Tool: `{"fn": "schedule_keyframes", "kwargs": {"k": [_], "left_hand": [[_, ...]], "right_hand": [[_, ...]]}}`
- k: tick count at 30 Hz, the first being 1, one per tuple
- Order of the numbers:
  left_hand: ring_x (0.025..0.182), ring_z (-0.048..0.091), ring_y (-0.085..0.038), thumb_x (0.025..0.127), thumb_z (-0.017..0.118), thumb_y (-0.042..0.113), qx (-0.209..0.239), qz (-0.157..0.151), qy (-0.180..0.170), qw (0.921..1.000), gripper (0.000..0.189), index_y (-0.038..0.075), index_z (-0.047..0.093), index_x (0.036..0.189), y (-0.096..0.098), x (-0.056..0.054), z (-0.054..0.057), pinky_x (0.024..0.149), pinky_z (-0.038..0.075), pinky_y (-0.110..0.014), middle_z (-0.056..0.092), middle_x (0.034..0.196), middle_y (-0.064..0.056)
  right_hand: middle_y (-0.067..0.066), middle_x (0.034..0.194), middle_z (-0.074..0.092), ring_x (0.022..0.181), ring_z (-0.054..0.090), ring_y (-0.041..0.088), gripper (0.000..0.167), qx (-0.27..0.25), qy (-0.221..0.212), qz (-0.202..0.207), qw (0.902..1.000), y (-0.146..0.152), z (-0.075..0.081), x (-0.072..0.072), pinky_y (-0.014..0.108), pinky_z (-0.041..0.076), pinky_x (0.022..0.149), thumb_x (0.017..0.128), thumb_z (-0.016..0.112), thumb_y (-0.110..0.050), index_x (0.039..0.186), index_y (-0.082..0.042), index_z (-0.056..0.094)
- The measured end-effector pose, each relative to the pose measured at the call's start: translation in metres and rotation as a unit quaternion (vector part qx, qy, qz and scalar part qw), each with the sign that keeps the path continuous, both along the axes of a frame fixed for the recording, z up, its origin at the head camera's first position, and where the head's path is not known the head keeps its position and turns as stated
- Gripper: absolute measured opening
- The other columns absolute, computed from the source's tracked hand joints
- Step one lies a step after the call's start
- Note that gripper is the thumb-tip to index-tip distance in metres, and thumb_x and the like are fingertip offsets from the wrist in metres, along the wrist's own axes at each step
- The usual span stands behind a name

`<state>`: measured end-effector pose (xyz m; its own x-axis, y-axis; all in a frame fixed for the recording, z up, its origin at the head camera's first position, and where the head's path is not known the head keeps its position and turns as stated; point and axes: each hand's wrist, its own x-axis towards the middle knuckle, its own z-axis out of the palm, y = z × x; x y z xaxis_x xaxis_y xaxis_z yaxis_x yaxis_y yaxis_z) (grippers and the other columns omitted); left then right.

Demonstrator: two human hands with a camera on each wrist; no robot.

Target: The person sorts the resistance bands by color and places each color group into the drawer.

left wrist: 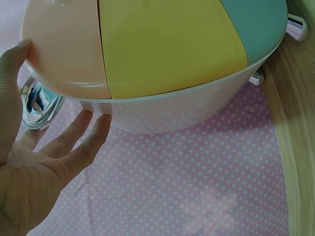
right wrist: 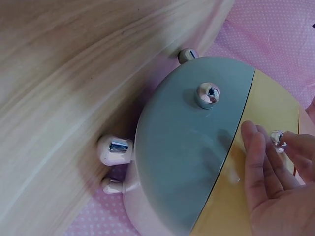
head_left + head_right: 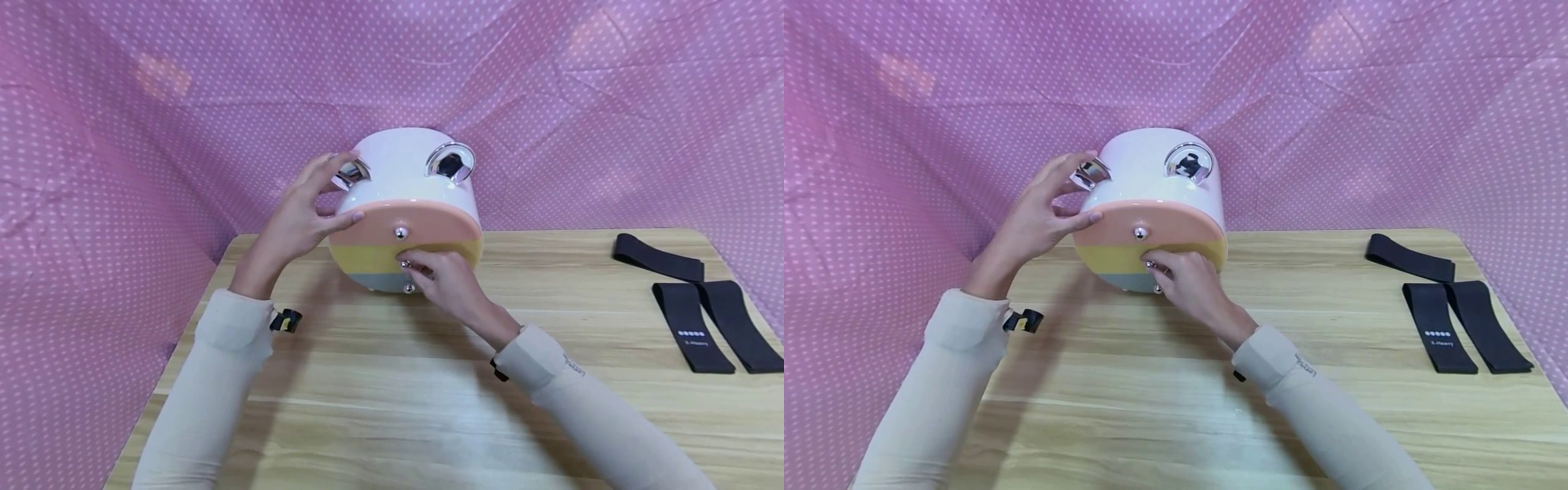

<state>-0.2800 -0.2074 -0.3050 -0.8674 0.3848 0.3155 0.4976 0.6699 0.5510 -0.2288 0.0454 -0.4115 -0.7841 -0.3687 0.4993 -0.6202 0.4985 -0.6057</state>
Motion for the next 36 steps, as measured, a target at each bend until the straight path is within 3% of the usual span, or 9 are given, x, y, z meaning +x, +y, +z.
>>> {"fn": "schedule_keyframes", "kwargs": {"k": [7, 12, 21, 31, 36], "left_hand": [[0.137, 0.056, -0.038, 0.090, 0.085, 0.030, 0.005, -0.001, -0.005, 1.0000, 0.088, 0.044, 0.036, 0.162, 0.001, 0.000, -0.001, 0.103, 0.059, -0.053, 0.034, 0.167, -0.004], [0.136, 0.056, -0.038, 0.090, 0.085, 0.029, 0.008, -0.004, -0.003, 1.0000, 0.087, 0.043, 0.037, 0.162, 0.000, 0.001, -0.001, 0.102, 0.061, -0.052, 0.035, 0.167, -0.005], [0.136, 0.056, -0.038, 0.090, 0.085, 0.030, 0.006, -0.003, -0.002, 1.0000, 0.087, 0.042, 0.036, 0.162, 0.001, 0.001, -0.001, 0.102, 0.060, -0.054, 0.035, 0.167, -0.005], [0.135, 0.057, -0.037, 0.090, 0.085, 0.029, 0.005, -0.001, 0.004, 1.0000, 0.087, 0.042, 0.037, 0.161, 0.001, 0.001, -0.001, 0.102, 0.060, -0.052, 0.037, 0.166, -0.005], [0.136, 0.056, -0.037, 0.090, 0.085, 0.029, 0.003, 0.002, 0.003, 1.0000, 0.087, 0.042, 0.037, 0.161, 0.001, 0.001, -0.001, 0.102, 0.060, -0.052, 0.036, 0.166, -0.005]], "right_hand": [[0.014, 0.110, 0.080, 0.084, 0.078, 0.024, 0.023, -0.025, -0.012, 0.022, 0.9994, 0.005, -0.004, 0.004, 0.036, 0.067, 0.077, 0.093, 0.076, -0.002, 0.116, -0.002, 0.079], [0.013, 0.104, 0.081, 0.081, 0.077, 0.023, 0.020, -0.018, -0.008, 0.040, 0.9990, 0.007, -0.009, 0.008, 0.036, 0.067, 0.075, 0.092, 0.076, -0.001, 0.111, -0.002, 0.080], [0.002, 0.096, 0.080, 0.080, 0.071, 0.012, 0.013, 0.082, -0.033, 0.036, 0.9954, 0.007, -0.020, 0.004, 0.031, 0.063, 0.075, 0.095, 0.076, -0.009, 0.106, -0.011, 0.081], [0.003, 0.103, 0.081, 0.085, 0.074, 0.019, 0.016, 0.156, -0.046, 0.013, 0.9866, -0.003, -0.030, -0.004, 0.039, 0.064, 0.081, 0.095, 0.075, -0.013, 0.110, -0.011, 0.081], [0.000, 0.103, 0.081, 0.086, 0.074, 0.021, 0.016, 0.180, -0.056, -0.009, 0.9820, -0.007, -0.034, -0.005, 0.042, 0.064, 0.078, 0.097, 0.073, -0.017, 0.112, -0.015, 0.081]]}}
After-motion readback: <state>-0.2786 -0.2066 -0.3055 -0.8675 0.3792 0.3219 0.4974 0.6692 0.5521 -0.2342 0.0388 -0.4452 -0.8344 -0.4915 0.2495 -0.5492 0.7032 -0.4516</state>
